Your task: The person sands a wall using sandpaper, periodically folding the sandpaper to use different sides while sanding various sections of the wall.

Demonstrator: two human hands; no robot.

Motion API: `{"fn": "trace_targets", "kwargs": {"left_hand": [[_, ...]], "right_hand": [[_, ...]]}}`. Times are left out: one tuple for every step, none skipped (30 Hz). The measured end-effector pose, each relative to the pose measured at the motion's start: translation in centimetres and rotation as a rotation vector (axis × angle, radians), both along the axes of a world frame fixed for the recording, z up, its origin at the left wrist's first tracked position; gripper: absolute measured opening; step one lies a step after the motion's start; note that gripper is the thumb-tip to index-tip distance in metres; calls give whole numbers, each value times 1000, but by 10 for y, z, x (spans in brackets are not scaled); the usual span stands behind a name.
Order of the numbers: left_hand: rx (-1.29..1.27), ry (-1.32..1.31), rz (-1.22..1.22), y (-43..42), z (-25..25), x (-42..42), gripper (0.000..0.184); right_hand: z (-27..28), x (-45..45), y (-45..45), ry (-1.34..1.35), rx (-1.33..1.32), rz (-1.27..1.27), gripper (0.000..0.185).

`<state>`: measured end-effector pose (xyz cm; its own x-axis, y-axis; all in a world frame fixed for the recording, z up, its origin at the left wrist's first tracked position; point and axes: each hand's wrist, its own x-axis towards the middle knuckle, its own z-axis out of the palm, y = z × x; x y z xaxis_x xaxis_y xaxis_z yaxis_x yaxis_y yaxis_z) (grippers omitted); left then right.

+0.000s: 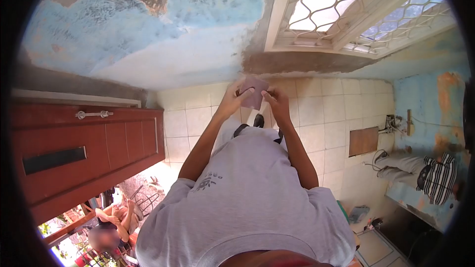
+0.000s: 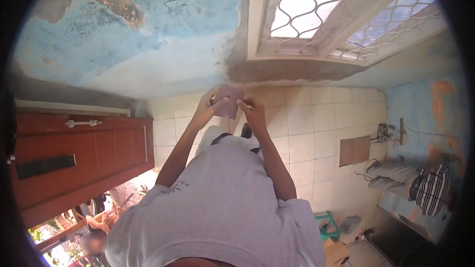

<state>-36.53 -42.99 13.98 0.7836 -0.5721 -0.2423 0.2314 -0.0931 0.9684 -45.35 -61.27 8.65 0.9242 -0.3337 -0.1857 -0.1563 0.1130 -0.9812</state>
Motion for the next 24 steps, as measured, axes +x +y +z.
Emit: {"fn": "trace_targets", "kwargs": {"left_hand": [[-182,102,48,-1,-2,-3,47],[-362,203,93,0,-4,-5,48],[-361,197,84,3,-3,-8,48],[-300,104,32,7,-2,-10,53],[-239,9,-22,11,-1,-10,58],[-241,-4,-41,13,-3,-10,58],[-194,-99,5,15,-6,-12,55],[-147,-186,51,17,-9,-12,54],[-149,-182,33,20,-14,-11,54],[-155,-19,156,23,-19,-11,46],[-156,146,281,29,-24,-10,42],[-157,156,270,33,-19,-8,42],[-148,151,303,38,-9,-3,42],[-136,145,340,43,-3,3,43],[-138,51,349,48,-8,10,42],[-134,54,356,55,-12,14,42],[-90,46,341,61,-15,19,42],[-44,34,326,66,-16,24,43],[-39,-8,329,67,-18,29,43],[-31,-14,337,69,-18,32,43],[55,-27,280,68,-14,35,44],[131,-51,226,59,-11,42,44],[44,-105,310,46,-33,45,50],[35,-132,323,32,-33,46,50]], "right_hand": [[1,0,0,55,74,-4,29],[2,1,3,106,148,-7,27],[3,1,8,99,149,-14,27],[2,3,14,125,363,-53,23],[0,6,21,146,577,-91,20],[-1,9,28,126,577,-103,20],[-2,9,36,118,671,-39,18],[-4,10,43,116,765,23,15],[7,13,53,160,705,22,15],[6,15,62,161,707,2,15],[5,16,69,176,652,42,17],[5,18,73,192,594,87,19],[9,22,77,197,587,81,19],[12,26,80,231,492,111,18],[13,29,83,265,400,144,17],[11,33,83,270,403,150,17],[7,40,82,250,277,215,19],[5,47,81,224,153,280,21],[2,55,77,218,162,288,21],[0,61,71,178,86,321,23],[-1,67,63,135,6,353,25],[1,73,54,114,-1,364,25],[4,80,43,50,-122,392,29],[8,87,28,-12,-240,416,33]]}}
